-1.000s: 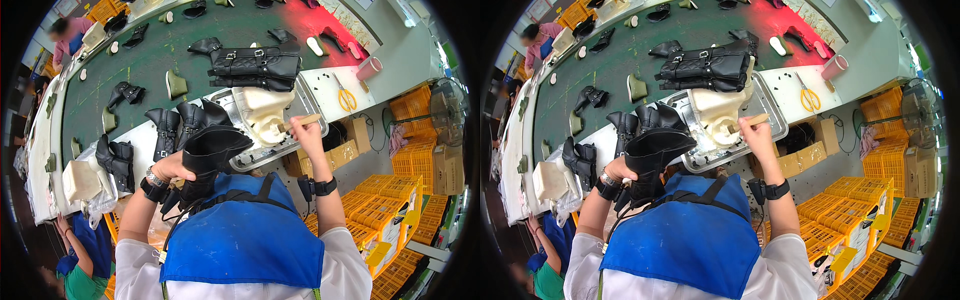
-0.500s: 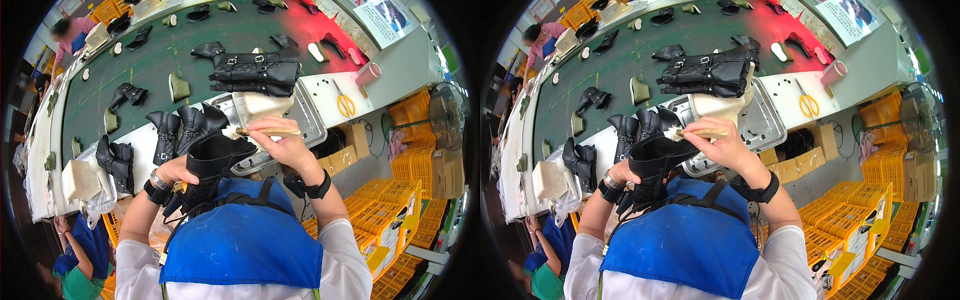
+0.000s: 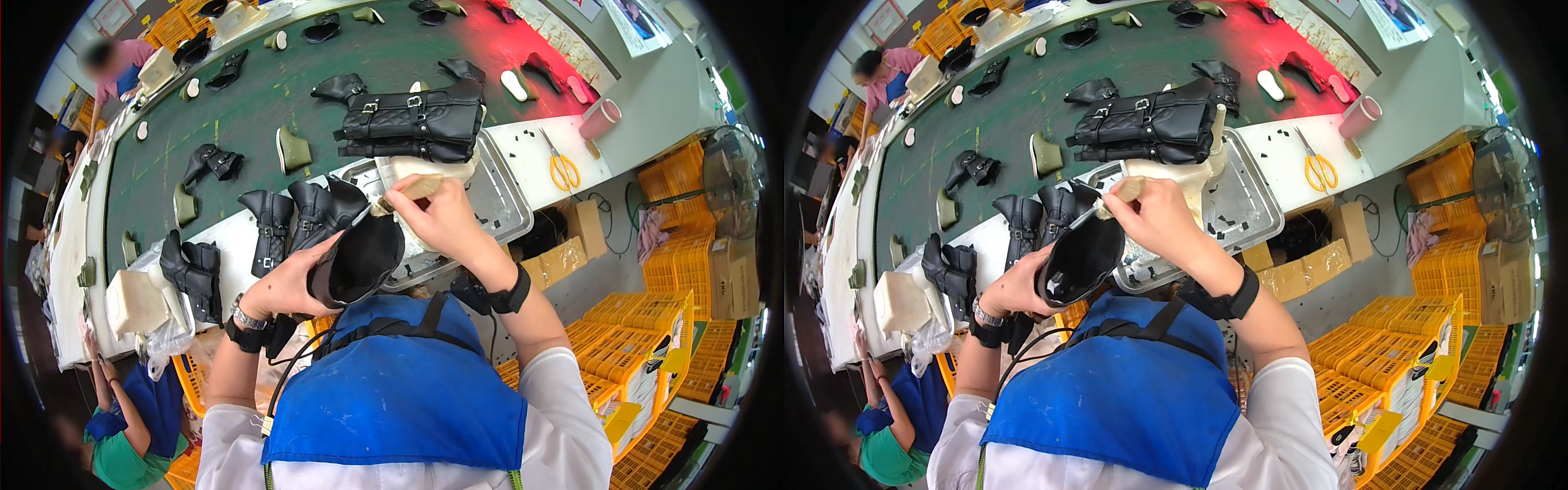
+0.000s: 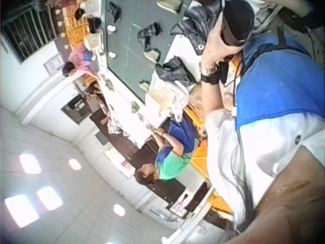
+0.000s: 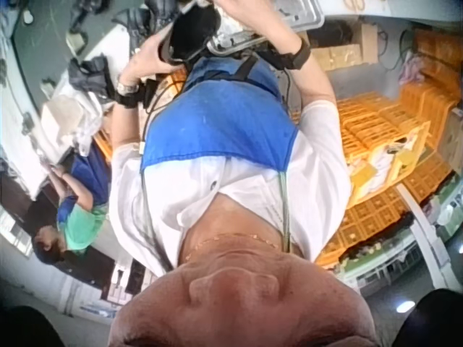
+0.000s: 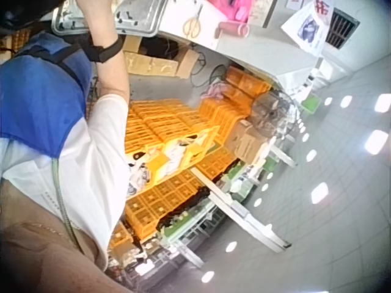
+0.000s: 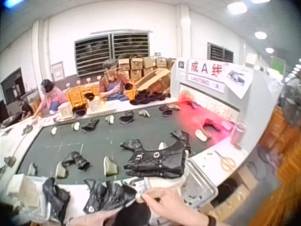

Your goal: Apply glue to the edges and seams of shoe uppers using a brush at a factory workstation.

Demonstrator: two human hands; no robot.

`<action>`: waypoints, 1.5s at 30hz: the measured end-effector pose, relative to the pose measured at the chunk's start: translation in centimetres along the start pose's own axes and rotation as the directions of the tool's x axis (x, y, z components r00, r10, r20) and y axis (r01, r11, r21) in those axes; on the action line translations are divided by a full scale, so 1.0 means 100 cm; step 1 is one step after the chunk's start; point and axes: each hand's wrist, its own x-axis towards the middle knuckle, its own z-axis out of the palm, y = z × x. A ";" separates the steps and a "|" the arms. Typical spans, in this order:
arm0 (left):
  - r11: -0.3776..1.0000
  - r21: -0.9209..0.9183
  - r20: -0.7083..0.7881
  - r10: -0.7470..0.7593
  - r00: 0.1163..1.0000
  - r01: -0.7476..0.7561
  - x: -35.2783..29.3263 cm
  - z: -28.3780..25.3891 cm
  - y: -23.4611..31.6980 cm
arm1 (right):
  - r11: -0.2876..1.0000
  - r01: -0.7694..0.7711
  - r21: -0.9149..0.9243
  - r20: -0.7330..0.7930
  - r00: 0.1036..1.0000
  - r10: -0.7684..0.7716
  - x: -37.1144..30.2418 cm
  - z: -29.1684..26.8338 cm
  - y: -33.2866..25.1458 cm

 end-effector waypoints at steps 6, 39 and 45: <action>0.942 0.335 -0.357 0.132 0.925 -0.005 0.001 0.027 -0.013 | 0.984 0.149 -0.096 -0.023 0.988 -0.152 0.020 0.017 0.007; 0.843 0.495 -0.704 0.246 0.666 0.213 0.012 0.044 -0.033 | 0.998 0.059 0.004 -0.102 0.993 -0.058 0.018 0.021 0.006; 0.829 0.537 -0.659 0.298 0.691 0.155 0.012 0.042 -0.038 | 0.996 0.064 0.065 -0.087 0.994 -0.058 0.021 0.029 0.011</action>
